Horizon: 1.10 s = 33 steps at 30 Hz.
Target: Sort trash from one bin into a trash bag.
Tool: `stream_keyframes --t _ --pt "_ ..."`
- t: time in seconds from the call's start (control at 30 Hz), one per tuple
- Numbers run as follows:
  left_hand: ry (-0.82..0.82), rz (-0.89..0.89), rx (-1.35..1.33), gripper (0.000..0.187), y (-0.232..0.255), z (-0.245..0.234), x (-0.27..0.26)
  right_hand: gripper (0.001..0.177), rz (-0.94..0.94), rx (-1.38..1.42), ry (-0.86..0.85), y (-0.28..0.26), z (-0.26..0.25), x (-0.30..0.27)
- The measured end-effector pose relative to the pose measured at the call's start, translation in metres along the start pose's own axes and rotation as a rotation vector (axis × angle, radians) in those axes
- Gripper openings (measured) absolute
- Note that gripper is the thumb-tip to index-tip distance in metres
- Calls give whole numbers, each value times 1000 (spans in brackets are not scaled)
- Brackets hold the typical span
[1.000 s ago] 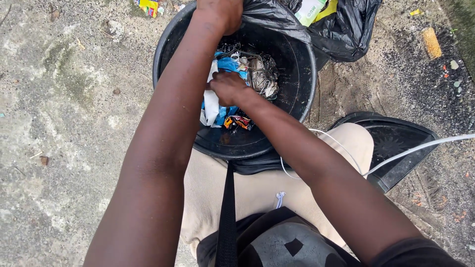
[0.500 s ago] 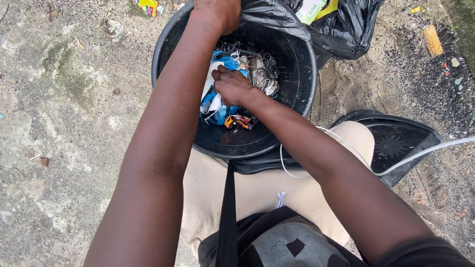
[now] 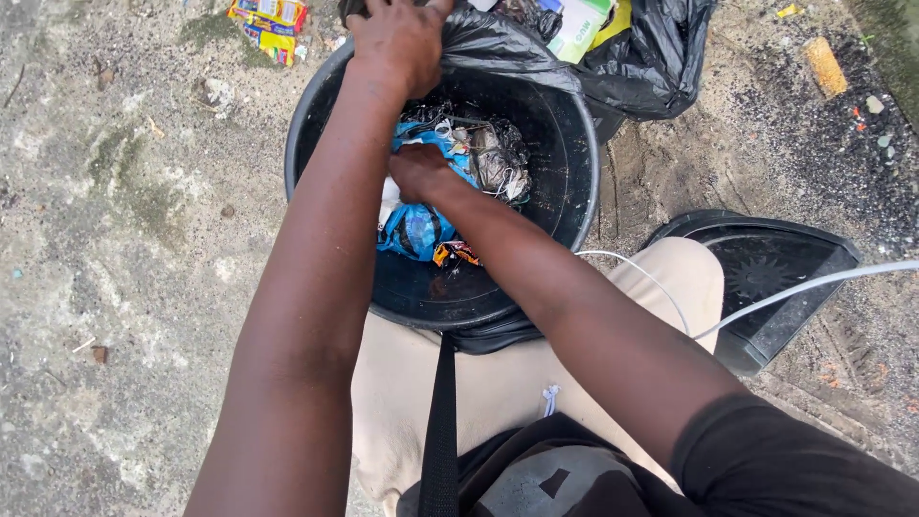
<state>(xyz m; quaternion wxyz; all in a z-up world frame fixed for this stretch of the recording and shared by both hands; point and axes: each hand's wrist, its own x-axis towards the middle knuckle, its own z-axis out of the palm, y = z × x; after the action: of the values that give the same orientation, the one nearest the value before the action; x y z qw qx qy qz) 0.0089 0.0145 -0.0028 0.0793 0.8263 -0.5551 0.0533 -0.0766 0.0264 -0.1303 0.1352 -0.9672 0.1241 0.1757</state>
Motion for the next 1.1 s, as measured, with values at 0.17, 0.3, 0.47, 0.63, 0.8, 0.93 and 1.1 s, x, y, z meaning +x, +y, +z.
stream_keyframes --t 0.17,0.3,0.47,0.63,0.8,0.93,1.1 --pt "-190 -49 -26 61 0 -9 -6 55 86 17 -103 -10 10 9" --pt "-53 -26 -27 75 -1 -6 -5 49 71 -65 -27 -14 6 8" --pt "-93 -46 -45 75 -4 -5 -6 35 32 -115 66 -9 15 -6" --pt "-45 -25 -7 73 -6 5 1 20 2 -139 124 12 -9 -37" --pt "-140 -71 -20 76 -7 -8 -4 18 -20 -121 373 45 -48 -100" --pt "-130 -62 -4 74 -9 -3 3 21 102 14 315 51 -101 -178" --pt "-140 -60 -12 76 -14 5 7 34 144 37 495 83 -127 -245"
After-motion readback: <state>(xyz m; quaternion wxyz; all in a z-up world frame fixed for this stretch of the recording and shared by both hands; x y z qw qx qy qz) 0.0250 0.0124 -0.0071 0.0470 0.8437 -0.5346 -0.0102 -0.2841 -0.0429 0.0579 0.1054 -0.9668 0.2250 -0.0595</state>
